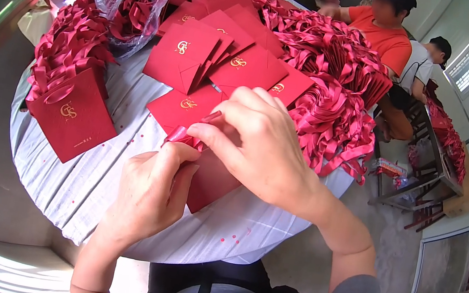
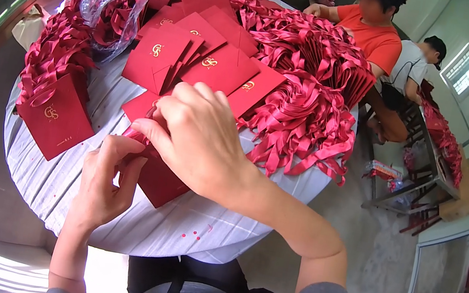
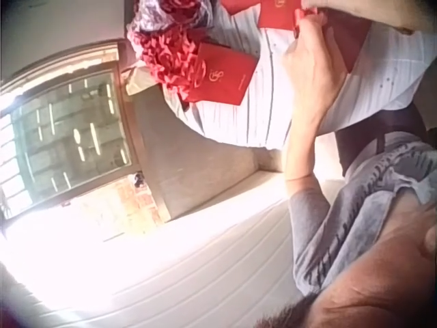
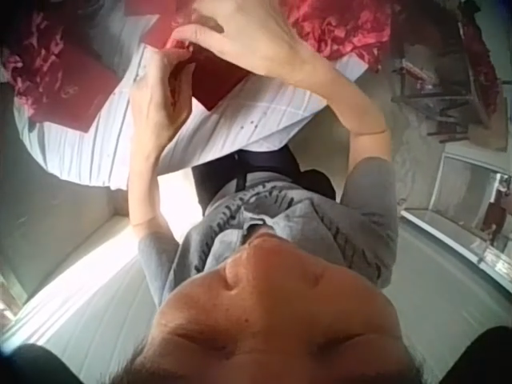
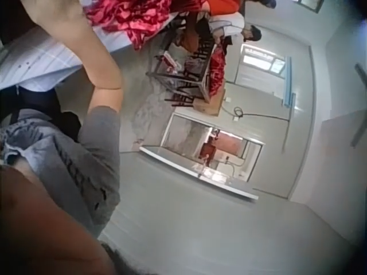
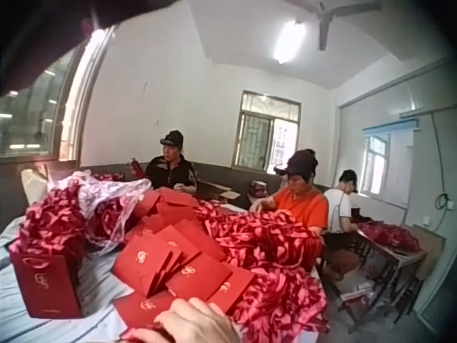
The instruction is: The person attaches ribbon handles to paper gift bags by threading ribbon strips through the holes of each bag by hand and stacking the assembled bags to the side.
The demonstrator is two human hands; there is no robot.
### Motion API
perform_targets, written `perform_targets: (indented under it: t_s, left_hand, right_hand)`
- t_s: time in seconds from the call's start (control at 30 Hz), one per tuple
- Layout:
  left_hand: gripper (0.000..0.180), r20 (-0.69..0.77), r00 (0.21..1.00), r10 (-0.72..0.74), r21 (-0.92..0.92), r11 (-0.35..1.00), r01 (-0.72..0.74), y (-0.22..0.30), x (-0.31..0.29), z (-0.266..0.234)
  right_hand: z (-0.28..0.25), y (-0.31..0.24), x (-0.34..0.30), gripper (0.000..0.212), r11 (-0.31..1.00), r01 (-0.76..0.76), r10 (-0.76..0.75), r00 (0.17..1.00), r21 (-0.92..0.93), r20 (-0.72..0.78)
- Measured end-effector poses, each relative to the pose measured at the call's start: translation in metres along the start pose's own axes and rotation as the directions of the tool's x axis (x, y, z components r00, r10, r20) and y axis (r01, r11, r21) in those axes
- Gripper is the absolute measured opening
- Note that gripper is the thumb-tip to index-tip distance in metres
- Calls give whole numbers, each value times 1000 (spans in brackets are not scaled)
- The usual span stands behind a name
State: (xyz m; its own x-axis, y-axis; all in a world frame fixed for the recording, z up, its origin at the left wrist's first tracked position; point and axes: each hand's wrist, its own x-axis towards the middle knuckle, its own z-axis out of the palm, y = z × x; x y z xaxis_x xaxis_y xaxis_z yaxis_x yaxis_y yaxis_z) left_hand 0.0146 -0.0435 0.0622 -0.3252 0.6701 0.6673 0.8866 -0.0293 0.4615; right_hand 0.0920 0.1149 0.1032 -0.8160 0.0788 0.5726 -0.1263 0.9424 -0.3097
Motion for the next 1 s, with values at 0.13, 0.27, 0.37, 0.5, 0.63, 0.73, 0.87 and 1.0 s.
perform_targets:
  t_s: [0.13,0.27,0.37,0.5,0.63,0.73,0.87,1.0]
  left_hand:
    - [19,0,1000,22,-9,1000,-22,0,-1,1]
    - [21,9,999,42,-10,999,-42,-2,-2,0]
    - [22,3,996,84,-13,996,-84,0,0,1]
    - [23,-2,993,114,-10,993,-115,1,-1,1]
    - [24,-14,995,100,-11,995,-100,2,-2,3]
    - [29,2,999,34,-27,999,-34,0,-3,5]
    - [39,-45,999,-4,-50,999,2,-6,-3,6]
    - [44,0,999,-54,-91,994,53,-7,0,2]
  right_hand:
    - [9,6,7,20,985,31,-33,999,172,10]
    - [8,12,23,19,871,-57,-18,989,488,147]
    - [13,18,34,17,752,-151,-35,963,642,268]
    - [18,13,50,16,513,-374,-36,890,772,455]
    - [23,13,58,17,634,-362,-23,875,683,484]
    - [23,13,48,19,832,-183,65,970,524,234]
    - [12,3,12,18,913,118,-25,971,390,-236]
    - [14,1,-35,32,957,288,-269,934,46,-236]
